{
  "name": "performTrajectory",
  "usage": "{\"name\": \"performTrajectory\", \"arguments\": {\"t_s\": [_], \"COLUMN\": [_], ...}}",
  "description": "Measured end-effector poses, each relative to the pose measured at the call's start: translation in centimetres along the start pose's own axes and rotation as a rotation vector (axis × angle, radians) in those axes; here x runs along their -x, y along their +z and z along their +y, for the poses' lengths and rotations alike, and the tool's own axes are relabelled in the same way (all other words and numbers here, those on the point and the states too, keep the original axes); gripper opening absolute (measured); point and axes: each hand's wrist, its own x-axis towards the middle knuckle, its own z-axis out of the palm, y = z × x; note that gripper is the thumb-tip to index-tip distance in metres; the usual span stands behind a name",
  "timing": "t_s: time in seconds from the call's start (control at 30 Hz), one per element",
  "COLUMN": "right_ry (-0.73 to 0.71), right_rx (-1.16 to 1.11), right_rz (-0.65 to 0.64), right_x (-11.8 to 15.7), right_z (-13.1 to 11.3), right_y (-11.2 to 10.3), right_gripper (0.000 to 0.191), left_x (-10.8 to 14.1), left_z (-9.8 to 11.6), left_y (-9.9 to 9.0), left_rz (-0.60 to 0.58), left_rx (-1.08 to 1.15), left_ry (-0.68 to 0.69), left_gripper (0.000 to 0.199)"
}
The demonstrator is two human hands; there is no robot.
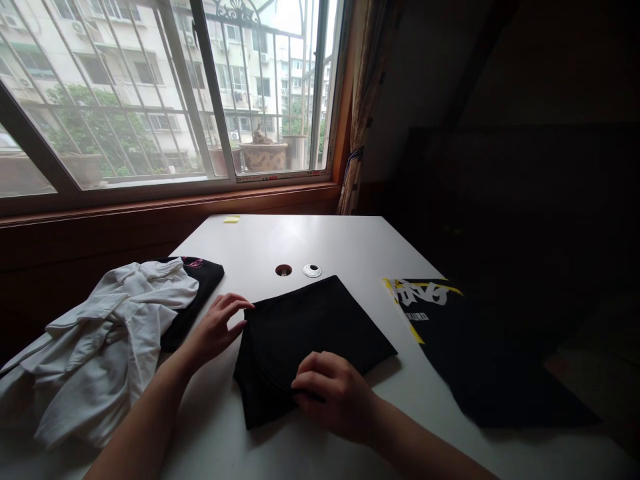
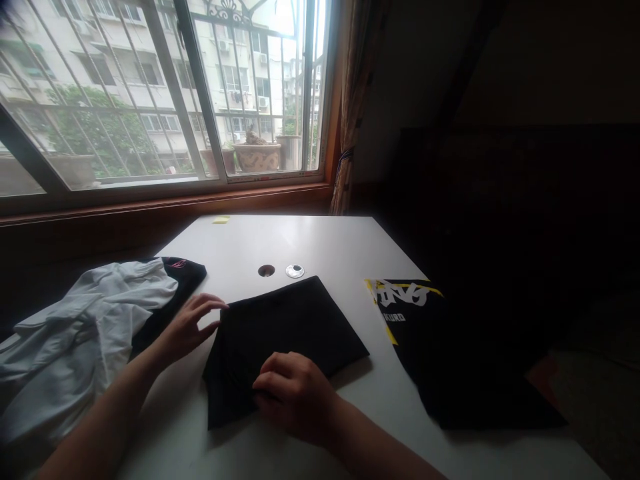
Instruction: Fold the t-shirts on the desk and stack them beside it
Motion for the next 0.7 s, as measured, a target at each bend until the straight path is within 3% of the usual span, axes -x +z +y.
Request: {"name": "performTrajectory", "arguments": {"t_s": [0.13, 0.2, 0.3, 0.43, 0.6, 0.7], "right_ry": [0.122, 0.166, 0.199, 0.129, 0.016, -0.036], "right_rx": [-0.137, -0.179, -0.21, -0.207, -0.16, -0.118], "right_rz": [0.08, 0.104, 0.131, 0.164, 0.212, 0.212], "right_x": [0.0, 0.1, 0.2, 0.1, -0.4, -0.6], "right_z": [0.5, 0.6, 0.6, 0.3, -0.4, -0.7], "right_y": [-0.3, -0.3, -0.2, -0.4, -0.8, -0.8], "right_gripper": [0.018, 0.017, 0.017, 0.022, 0.025, 0.024], "left_x": [0.5, 0.7, 0.8, 0.6, -0.2, -0.6], "left_z": [1.1, 1.5, 1.9, 1.6, -0.6, -1.7], "left_y": [-1.0, -0.8, -0.3, 0.3, 0.9, 1.3], "left_rz": [-0.254, -0.307, -0.324, -0.253, -0.028, 0.045], "left_rx": [-0.022, -0.025, -0.076, -0.183, -0.337, -0.375], "left_ry": [0.15, 0.185, 0.204, 0.193, 0.214, 0.193], "left_gripper": [0.044, 0.059, 0.064, 0.048, 0.038, 0.031]}}
